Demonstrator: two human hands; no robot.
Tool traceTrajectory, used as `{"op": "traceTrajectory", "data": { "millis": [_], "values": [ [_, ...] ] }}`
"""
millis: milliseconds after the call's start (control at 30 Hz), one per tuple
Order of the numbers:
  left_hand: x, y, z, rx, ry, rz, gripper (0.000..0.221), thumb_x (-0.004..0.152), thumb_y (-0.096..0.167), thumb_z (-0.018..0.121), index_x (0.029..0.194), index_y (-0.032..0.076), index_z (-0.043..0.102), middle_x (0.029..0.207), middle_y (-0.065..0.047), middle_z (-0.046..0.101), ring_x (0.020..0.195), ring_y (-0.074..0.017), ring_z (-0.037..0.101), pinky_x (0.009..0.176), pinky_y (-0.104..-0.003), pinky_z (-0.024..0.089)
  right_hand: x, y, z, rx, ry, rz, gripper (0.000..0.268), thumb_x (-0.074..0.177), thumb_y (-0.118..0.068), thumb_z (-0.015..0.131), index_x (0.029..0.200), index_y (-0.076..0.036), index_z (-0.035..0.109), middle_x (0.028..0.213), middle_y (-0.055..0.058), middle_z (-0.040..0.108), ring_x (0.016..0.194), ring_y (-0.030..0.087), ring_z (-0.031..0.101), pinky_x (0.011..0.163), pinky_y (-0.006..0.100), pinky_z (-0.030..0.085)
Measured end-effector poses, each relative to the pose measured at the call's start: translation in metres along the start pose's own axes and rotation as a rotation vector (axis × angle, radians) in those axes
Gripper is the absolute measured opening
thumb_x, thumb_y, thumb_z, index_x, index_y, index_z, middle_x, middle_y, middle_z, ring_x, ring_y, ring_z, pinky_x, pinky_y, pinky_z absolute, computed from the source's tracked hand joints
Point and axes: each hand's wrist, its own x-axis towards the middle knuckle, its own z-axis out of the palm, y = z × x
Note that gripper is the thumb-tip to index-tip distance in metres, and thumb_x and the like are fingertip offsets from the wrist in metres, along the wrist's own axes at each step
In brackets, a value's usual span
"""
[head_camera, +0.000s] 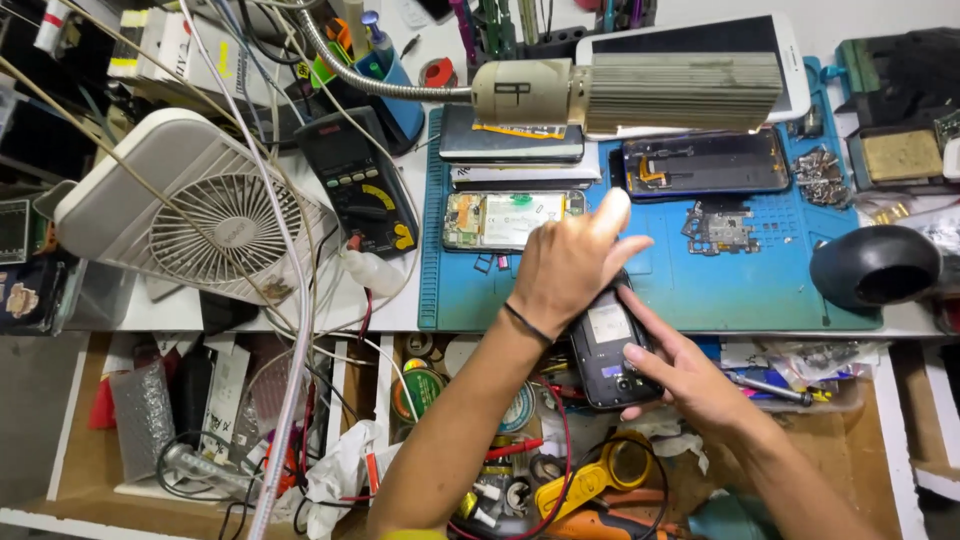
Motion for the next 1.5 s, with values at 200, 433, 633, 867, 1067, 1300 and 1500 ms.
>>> {"op": "traceTrajectory", "data": {
  "millis": [200, 433, 633, 867, 1067, 1300, 1500],
  "values": [
    [-0.008, 0.010, -0.016, -0.339, -0.187, 0.090, 0.020, 0.099, 0.006, 0.055, 0.117, 0.010, 0.049, 0.091, -0.020, 0.073, 0.081, -0.0466, 0.074, 0.068, -0.056, 0.060, 0.010, 0.009, -0.008, -0.021, -0.004, -0.012, 0.083, 0.090, -0.021, 0.061, 0.162, -0.029, 0.021, 0.164, 0.016, 0.025, 0.106, 0.040, 0.070, 0.060, 0.052, 0.068],
    [-0.005, 0.003, -0.013, -0.424, -0.177, 0.160, 0.037, 0.095, 0.010, 0.063, 0.128, 0.005, 0.046, 0.112, -0.024, 0.071, 0.094, -0.0485, 0.071, 0.071, -0.060, 0.059, 0.001, -0.001, -0.001, 0.005, -0.003, 0.008, 0.084, 0.091, -0.020, 0.060, 0.162, -0.024, 0.016, 0.164, 0.016, 0.024, 0.108, 0.040, 0.070, 0.059, 0.052, 0.070],
    [-0.004, -0.002, -0.004, 0.020, -0.007, 0.030, 0.026, 0.096, 0.041, 0.062, 0.104, 0.019, 0.050, 0.066, -0.007, 0.066, 0.061, -0.0369, 0.071, 0.060, -0.049, 0.058, 0.005, 0.002, -0.008, 0.009, -0.045, -0.051, 0.085, 0.090, -0.020, 0.061, 0.162, -0.030, 0.017, 0.161, 0.016, 0.032, 0.101, 0.034, 0.072, 0.056, 0.051, 0.070],
    [-0.012, 0.008, -0.012, -0.274, -0.157, 0.088, 0.032, 0.096, 0.008, 0.056, 0.127, 0.013, 0.049, 0.102, -0.014, 0.072, 0.084, -0.0434, 0.072, 0.067, -0.056, 0.059, 0.004, 0.004, -0.008, 0.023, -0.031, -0.050, 0.084, 0.090, -0.019, 0.062, 0.161, -0.031, 0.019, 0.161, 0.015, 0.032, 0.100, 0.033, 0.071, 0.055, 0.052, 0.069],
    [-0.014, 0.020, -0.015, -0.385, -0.195, 0.090, 0.046, 0.094, -0.001, 0.059, 0.135, 0.012, 0.045, 0.117, -0.016, 0.071, 0.093, -0.0462, 0.072, 0.071, -0.058, 0.059, 0.004, 0.005, -0.007, 0.017, -0.016, -0.011, 0.085, 0.089, -0.020, 0.063, 0.162, -0.026, 0.018, 0.164, 0.014, 0.025, 0.107, 0.037, 0.068, 0.057, 0.055, 0.068],
    [-0.010, 0.016, -0.003, -0.254, -0.150, 0.107, 0.038, 0.095, 0.007, 0.062, 0.130, 0.013, 0.048, 0.102, -0.014, 0.072, 0.081, -0.0431, 0.072, 0.064, -0.056, 0.058, 0.009, 0.013, -0.012, 0.034, 0.006, 0.009, 0.084, 0.090, -0.017, 0.062, 0.162, -0.025, 0.018, 0.162, 0.018, 0.028, 0.104, 0.043, 0.070, 0.055, 0.056, 0.067],
    [-0.010, 0.001, 0.008, 0.051, -0.088, 0.068, 0.040, 0.099, 0.023, 0.059, 0.136, 0.016, 0.046, 0.088, -0.007, 0.070, 0.069, -0.0376, 0.071, 0.061, -0.052, 0.058, 0.002, -0.001, -0.006, 0.003, -0.017, 0.009, 0.084, 0.091, -0.019, 0.060, 0.162, -0.029, 0.017, 0.164, 0.012, 0.027, 0.108, 0.038, 0.069, 0.060, 0.055, 0.068]
  ]
}}
